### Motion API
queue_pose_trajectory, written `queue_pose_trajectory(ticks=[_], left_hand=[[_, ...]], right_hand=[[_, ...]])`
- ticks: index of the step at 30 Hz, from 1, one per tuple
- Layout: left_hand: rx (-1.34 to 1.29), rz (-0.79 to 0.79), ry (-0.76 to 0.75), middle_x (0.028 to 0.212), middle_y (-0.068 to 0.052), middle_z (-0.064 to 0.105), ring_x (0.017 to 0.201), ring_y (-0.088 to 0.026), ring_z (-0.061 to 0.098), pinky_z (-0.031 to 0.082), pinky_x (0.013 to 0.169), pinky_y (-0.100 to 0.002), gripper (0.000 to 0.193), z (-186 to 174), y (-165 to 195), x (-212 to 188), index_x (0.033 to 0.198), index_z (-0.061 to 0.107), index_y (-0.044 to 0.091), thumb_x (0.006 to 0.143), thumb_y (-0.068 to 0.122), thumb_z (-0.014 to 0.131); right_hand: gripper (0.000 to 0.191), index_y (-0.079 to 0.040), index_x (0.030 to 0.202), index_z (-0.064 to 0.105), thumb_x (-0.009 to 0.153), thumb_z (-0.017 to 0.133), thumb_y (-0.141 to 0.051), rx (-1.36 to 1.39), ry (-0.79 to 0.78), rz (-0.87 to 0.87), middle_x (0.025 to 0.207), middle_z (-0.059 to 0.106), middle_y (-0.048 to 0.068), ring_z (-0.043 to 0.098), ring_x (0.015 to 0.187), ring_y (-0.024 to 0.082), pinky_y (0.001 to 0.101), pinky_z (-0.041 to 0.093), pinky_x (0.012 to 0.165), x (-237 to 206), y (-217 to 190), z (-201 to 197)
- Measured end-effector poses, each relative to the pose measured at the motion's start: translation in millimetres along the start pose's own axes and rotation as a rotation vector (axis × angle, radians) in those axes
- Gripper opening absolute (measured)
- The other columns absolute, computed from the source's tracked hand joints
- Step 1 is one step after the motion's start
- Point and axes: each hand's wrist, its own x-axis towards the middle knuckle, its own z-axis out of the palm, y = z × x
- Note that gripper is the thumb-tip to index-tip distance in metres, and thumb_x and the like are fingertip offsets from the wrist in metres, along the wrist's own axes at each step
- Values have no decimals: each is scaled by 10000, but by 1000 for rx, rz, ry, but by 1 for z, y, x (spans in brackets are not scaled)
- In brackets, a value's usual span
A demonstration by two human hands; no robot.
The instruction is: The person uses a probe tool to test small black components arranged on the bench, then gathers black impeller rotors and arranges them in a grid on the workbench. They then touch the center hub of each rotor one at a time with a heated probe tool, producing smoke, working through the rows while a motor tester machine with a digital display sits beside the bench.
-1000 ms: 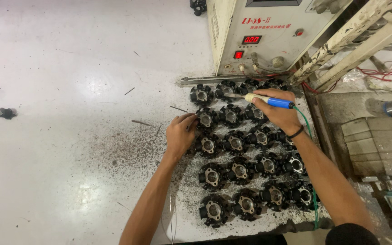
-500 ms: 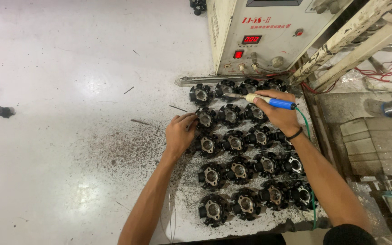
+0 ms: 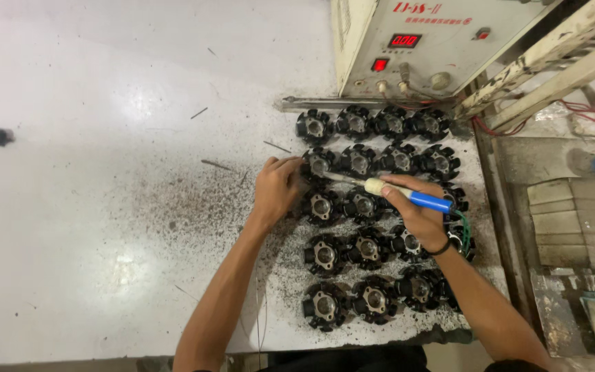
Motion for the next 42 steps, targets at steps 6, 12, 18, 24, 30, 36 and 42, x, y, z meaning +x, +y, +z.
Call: queue_pose_trajectory(ticks=[6, 12, 18, 24, 30, 36, 42], left_hand=[[86, -33, 58, 983, -76, 708, 877, -274, 675, 555, 712, -409, 217, -2, -3, -8, 1005, 793, 103, 840, 5, 690], [98, 55, 18, 950, -43, 705, 902, -265, 681, 564, 712, -405, 154, -2, -5, -6, 948, 781, 109, 816, 46, 733], [62, 67, 20, 956, -37, 707, 900, -246, 681, 575, 726, -381, 114, 0, -6, -9, 931, 769, 99, 828, 53, 750], [105, 69, 16, 950, -41, 723, 872, -219, 688, 586, 704, -356, 93, 8, -20, -11, 931, 781, 99, 849, 62, 757], [150, 91, -43, 952, -56, 732, 844, -198, 679, 590, 662, -334, 70, 21, -32, -11, 947, 786, 87, 882, 80, 762], [124, 100, -34, 952, -66, 723, 860, -236, 683, 590, 684, -377, 159, 26, -22, -17, 964, 778, 80, 806, 97, 764], [34, 22, -39, 913, -131, 704, 769, -268, 675, 573, 668, -400, 176, 7, 3, -4, 1019, 736, 22, 845, 45, 731]], right_hand=[[243, -5, 1184, 748, 962, 740, -102, 121, -23, -13, 1092, 777, 130, 757, 939, 166, 263, 609, 820, -4, -4, 15], [239, 0, 1175, 751, 954, 738, -89, 81, -77, 73, 1033, 782, 133, 761, 898, 156, 255, 608, 800, 8, -31, 17], [215, 15, 1124, 771, 937, 764, -91, -144, -103, -9, 937, 786, 135, 748, 808, 155, 248, 567, 683, 15, -48, 17], [184, 21, 1102, 765, 956, 742, -90, -60, -98, 19, 942, 780, 138, 760, 796, 146, 242, 591, 677, 19, -52, 21], [165, 28, 1065, 764, 964, 736, -100, -65, -89, 32, 917, 777, 148, 761, 758, 149, 251, 595, 636, 23, -53, 24], [166, 34, 1035, 761, 972, 721, -115, -22, -58, 87, 910, 774, 143, 755, 735, 152, 255, 594, 629, 28, -59, 29], [164, 40, 1033, 752, 972, 718, -109, 73, -37, 138, 892, 768, 152, 748, 731, 164, 280, 616, 646, 32, -54, 26]])
